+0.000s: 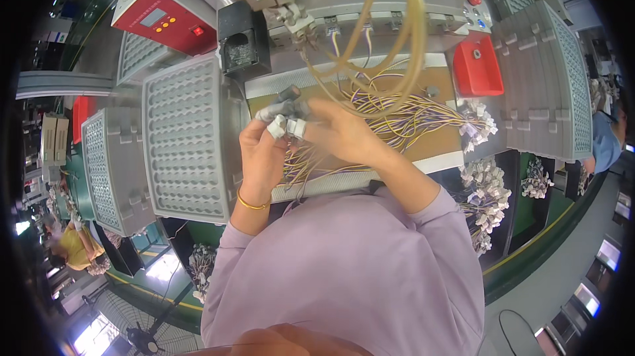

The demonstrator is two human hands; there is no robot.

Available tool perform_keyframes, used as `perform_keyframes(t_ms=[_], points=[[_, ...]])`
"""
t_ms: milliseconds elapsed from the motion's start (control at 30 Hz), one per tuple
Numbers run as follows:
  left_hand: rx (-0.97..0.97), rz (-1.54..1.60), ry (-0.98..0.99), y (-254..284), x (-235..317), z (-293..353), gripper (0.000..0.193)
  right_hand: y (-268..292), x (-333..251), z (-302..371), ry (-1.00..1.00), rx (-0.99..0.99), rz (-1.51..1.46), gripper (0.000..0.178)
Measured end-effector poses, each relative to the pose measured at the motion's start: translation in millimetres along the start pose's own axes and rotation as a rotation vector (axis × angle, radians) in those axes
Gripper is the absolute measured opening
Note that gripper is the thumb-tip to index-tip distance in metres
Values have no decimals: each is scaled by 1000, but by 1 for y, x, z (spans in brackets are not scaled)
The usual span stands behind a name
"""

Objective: The person assembles electronic components and wires with connectors using a specialized processing machine at a manual assembly station.

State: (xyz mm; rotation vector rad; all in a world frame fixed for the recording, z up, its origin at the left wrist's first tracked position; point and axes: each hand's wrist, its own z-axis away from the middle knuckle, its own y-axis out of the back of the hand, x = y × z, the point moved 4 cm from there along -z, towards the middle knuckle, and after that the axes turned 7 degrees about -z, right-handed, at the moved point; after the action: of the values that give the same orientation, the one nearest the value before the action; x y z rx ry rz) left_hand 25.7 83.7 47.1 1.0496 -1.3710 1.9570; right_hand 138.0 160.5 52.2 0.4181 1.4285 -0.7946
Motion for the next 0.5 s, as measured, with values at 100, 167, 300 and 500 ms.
perform_keyframes(t_ms=[100,167,300,500], points=[[-50,20,21,-14,-14,-4,33,17,2,0,26,29,47,18],[-4,-30,17,-12,-24,-6,37,38,3,0,108,154,119,16],[-153,-1480,-637,2,-41,-9,43,102,-3,-3,305,768,-218,9],[-110,-1348,-498,8,-34,-16,22,119,-5,-12,341,917,-346,6]])
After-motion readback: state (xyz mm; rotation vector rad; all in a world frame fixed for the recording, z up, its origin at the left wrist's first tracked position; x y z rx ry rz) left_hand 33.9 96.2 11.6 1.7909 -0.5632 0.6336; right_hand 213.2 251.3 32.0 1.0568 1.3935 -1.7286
